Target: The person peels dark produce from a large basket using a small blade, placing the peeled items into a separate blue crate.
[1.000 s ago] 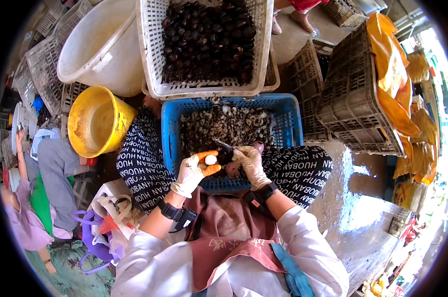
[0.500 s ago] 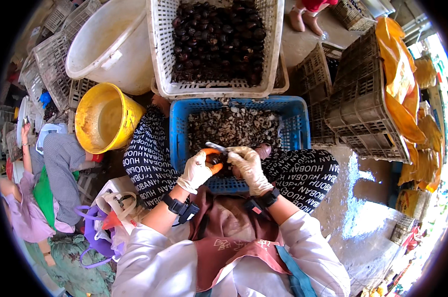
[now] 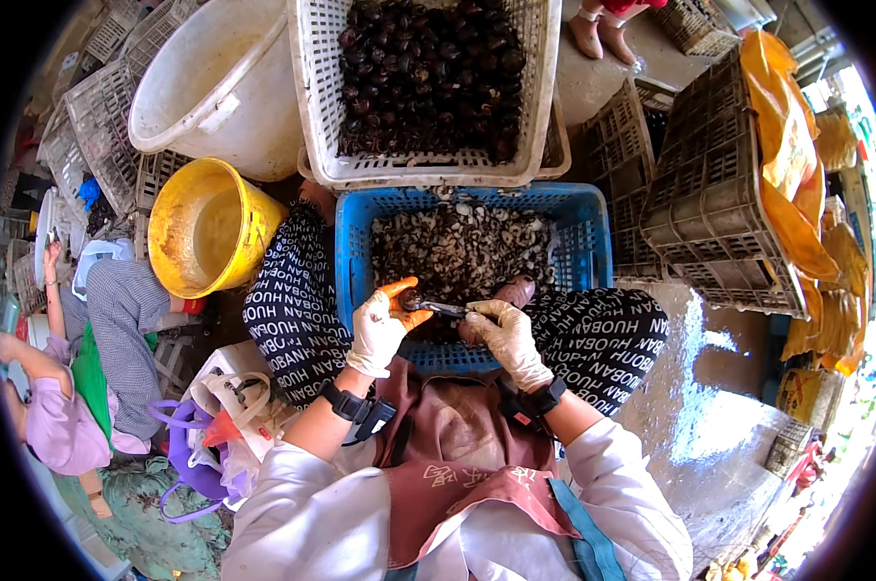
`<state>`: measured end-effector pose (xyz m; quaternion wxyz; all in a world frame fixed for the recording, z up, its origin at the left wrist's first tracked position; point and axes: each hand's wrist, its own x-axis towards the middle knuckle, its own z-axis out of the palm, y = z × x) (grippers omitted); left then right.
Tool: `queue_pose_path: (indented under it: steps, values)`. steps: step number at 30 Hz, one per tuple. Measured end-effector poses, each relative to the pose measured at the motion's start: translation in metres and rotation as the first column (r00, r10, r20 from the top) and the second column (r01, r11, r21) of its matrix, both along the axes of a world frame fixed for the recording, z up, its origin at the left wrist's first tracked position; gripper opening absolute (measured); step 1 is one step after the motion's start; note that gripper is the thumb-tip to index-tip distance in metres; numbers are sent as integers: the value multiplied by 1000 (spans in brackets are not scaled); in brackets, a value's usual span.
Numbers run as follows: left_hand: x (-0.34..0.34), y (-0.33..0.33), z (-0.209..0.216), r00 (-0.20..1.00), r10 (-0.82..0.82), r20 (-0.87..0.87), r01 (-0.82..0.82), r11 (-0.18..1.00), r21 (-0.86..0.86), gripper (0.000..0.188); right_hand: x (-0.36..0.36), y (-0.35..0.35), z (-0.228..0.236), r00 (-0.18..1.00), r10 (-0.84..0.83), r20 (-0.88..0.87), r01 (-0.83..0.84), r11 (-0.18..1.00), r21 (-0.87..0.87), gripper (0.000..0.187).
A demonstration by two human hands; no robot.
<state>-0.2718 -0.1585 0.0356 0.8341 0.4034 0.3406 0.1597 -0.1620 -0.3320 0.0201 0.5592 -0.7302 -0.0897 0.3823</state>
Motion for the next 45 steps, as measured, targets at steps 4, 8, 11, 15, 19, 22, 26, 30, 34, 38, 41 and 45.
queue_pose_path:
  steps: [4,8,11,15,19,22,26,30,34,38,41,45]
  values:
    - [-7,-2,0,946,-132,-296,294,737,609,34,4,1,8,984,99,147,-76,986,-149,23]
    - [-10,0,5,866,-120,-485,481,464,744,45,5,2,14,927,198,319,-120,961,-248,24]
    - [-12,4,-16,903,-125,-412,423,434,795,45,2,5,0,921,180,345,-97,965,-243,26]
    - [-18,-2,-39,947,-17,-319,225,747,626,36,-9,18,-11,959,126,252,-79,979,-190,25]
    - [-17,3,-14,922,-37,-385,349,505,789,39,1,19,-2,894,208,397,-130,968,-214,25]
    - [-15,2,-31,946,58,-319,221,605,765,39,-8,27,-10,958,121,259,-68,976,-206,25]
    - [-15,0,-51,975,98,-198,50,776,629,34,-16,33,-26,992,19,125,2,987,-163,25]
    - [-16,-20,-44,951,-10,-308,220,723,655,35,-18,49,-31,990,-29,140,36,998,-44,24]
    - [-4,-15,-34,966,-99,-237,206,850,484,39,-2,51,-25,989,-127,-70,133,987,87,20]
    - [-4,-2,-10,947,-252,-201,303,909,287,40,9,28,-31,985,-174,-18,174,970,168,21]
    - [-3,-2,-11,936,-315,-155,339,926,165,39,-5,20,-8,994,-110,15,105,977,188,20]
    - [-3,-5,4,968,-249,-9,247,965,-84,37,-15,13,7,956,38,291,-76,990,122,20]
